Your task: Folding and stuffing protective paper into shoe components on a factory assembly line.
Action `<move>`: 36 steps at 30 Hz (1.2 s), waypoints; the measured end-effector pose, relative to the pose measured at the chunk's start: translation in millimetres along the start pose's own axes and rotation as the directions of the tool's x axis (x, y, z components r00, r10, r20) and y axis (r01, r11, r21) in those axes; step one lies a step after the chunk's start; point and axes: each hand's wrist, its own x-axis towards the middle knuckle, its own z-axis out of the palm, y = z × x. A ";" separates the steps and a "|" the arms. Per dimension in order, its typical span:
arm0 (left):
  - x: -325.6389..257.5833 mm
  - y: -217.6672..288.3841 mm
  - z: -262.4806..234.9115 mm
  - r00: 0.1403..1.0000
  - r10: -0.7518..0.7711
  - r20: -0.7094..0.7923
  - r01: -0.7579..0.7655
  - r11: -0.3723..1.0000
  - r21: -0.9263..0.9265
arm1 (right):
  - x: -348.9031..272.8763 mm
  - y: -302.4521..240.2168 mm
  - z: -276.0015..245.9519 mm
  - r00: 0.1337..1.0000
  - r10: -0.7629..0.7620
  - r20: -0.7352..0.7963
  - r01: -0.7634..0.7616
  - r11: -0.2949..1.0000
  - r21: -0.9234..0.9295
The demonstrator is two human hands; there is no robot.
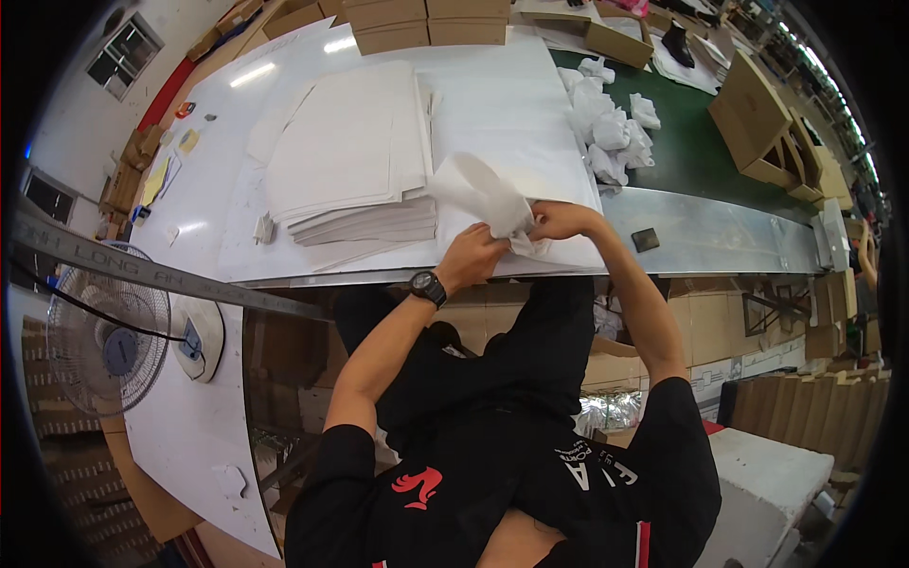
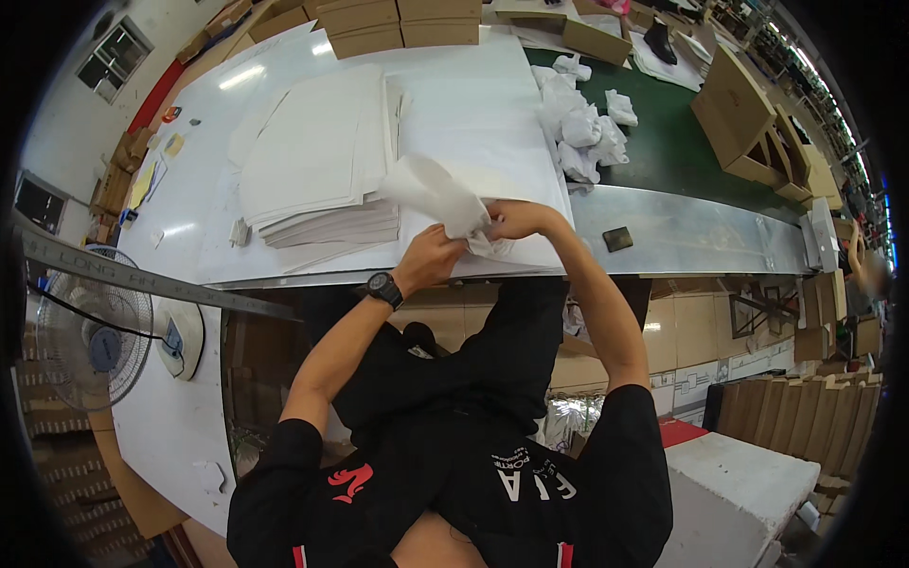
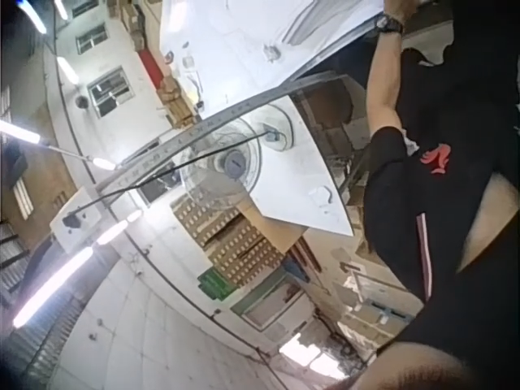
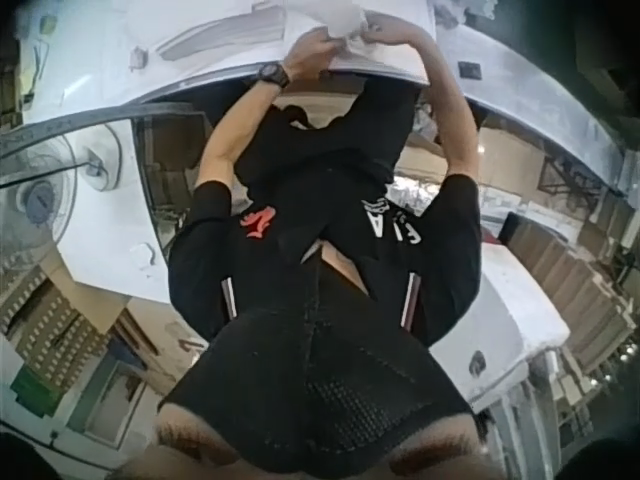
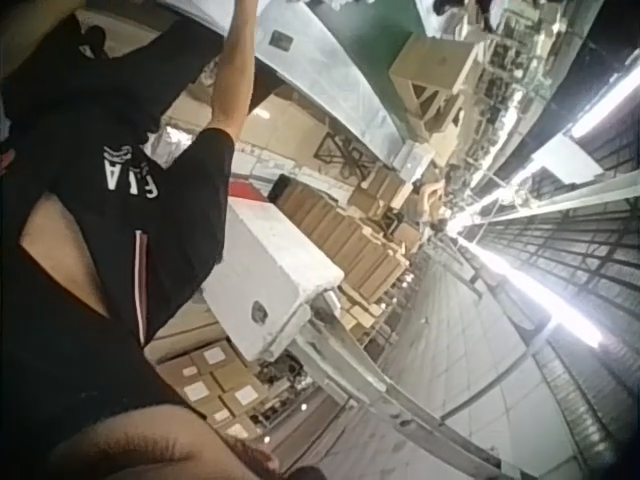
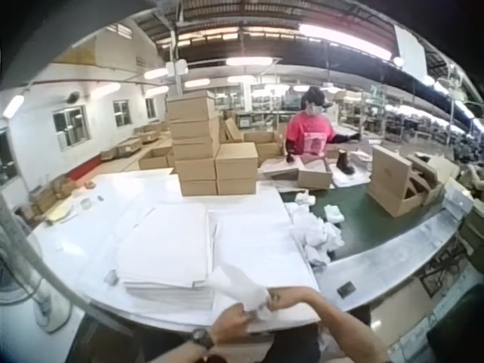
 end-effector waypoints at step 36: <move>16.1 17.0 12.7 0.954 -0.267 0.138 0.252 0.961 0.118 | -20.1 42.2 85.7 0.655 -0.392 -0.647 0.040 0.872 -0.488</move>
